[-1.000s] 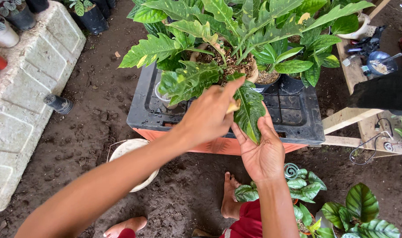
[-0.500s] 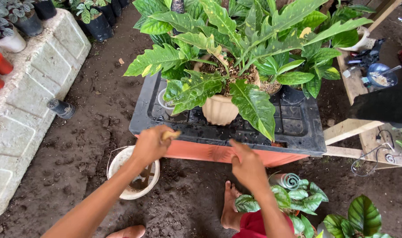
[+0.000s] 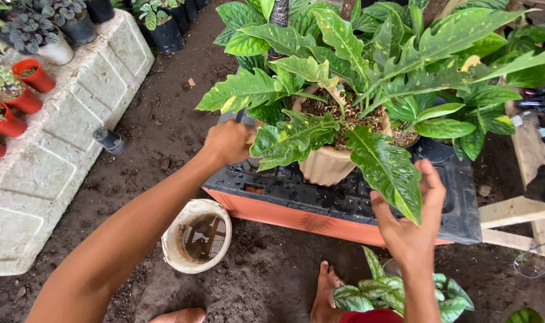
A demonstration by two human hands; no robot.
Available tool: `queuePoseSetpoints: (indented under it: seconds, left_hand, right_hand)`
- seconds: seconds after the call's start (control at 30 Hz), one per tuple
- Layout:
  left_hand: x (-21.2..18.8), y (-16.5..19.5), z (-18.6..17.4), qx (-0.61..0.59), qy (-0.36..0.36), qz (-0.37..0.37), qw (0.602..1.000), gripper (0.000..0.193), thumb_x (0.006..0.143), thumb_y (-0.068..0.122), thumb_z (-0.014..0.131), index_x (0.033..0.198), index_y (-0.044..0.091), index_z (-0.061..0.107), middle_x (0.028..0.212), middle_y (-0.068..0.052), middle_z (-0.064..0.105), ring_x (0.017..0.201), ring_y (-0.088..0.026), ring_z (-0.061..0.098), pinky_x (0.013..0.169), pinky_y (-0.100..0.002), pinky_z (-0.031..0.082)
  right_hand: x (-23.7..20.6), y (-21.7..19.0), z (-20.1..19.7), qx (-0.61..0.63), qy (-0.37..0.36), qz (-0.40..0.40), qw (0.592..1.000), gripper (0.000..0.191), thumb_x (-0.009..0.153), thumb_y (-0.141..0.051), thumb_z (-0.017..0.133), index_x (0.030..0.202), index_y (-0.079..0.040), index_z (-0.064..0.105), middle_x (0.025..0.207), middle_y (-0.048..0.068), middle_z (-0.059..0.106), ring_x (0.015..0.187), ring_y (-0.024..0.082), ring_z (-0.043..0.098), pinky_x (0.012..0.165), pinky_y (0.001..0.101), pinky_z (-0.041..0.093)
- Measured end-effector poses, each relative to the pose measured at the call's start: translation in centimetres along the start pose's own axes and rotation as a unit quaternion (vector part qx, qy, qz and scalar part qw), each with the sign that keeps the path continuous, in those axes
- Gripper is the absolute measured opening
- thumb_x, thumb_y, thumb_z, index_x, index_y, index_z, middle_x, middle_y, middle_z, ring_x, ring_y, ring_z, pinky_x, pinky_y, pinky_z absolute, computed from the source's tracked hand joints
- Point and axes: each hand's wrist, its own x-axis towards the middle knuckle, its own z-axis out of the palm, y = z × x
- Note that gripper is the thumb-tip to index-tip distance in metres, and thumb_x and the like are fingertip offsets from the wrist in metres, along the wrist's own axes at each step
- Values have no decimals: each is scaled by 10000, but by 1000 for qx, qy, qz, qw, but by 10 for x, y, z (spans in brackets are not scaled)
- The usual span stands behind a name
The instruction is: The person wipes the leaves of a potted plant one at a time, holding each leaf steady with one hand while rubbing it with a yellow sponge held in the other hand. The potted plant sits on a black tray, and a bucket of water rests on the ground beside the work area.
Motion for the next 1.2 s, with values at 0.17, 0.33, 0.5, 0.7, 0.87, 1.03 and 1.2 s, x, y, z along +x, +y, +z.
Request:
queuePoseSetpoints:
  seconds: [0.17,0.33,0.5,0.7,0.87,1.03,1.2]
  left_hand:
    - [48,-8,56,35,-13,32,999,307,836,243,701,1139,190,711,981,-147,734,919,-361,726,719,-484,578]
    - [40,-11,43,35,24,63,997,311,838,139,639,1115,237,739,966,-99,754,924,-343,722,716,-482,567]
    - [4,5,-6,-31,83,53,995,204,877,159,635,1010,210,781,994,-101,758,919,-340,713,796,-479,561]
    - [-17,29,-29,-137,130,6,982,280,791,219,732,1040,101,784,991,-143,756,887,-371,703,761,-491,550]
    - [-25,28,-8,-202,120,-111,966,529,695,225,811,1182,53,698,980,-205,731,866,-347,730,770,-439,561]
    - [-26,16,21,-317,70,-195,926,400,803,176,741,1175,30,764,982,-214,797,894,-225,793,797,-361,573]
    - [-61,37,32,-695,78,-367,613,438,962,256,643,1302,-19,629,1114,-65,728,973,-151,636,824,-327,491]
  right_hand:
    - [42,-14,-18,-69,-81,-115,988,935,678,18,812,1519,-35,408,1587,212,415,1420,353,499,1106,387,455]
    - [67,-1,-12,-23,-117,-84,989,694,704,34,808,1368,-51,627,1504,139,582,1478,312,515,1194,410,427]
    - [69,32,-1,71,-86,-94,989,484,760,20,815,1225,-50,699,1276,113,703,1410,287,588,1165,389,480]
    - [76,49,26,83,-11,-139,987,197,956,3,811,1085,4,662,1167,140,727,1228,263,711,1138,358,561]
    - [82,39,43,188,54,-4,981,257,985,-55,746,1185,3,596,1147,114,706,1079,151,705,1015,291,596]
    - [85,28,53,252,66,12,965,296,1055,-71,739,1281,1,560,1231,89,700,1119,118,698,1016,262,600]
    - [88,27,54,246,50,33,967,328,1013,-71,732,1267,-12,533,1147,78,725,1039,98,703,943,227,581]
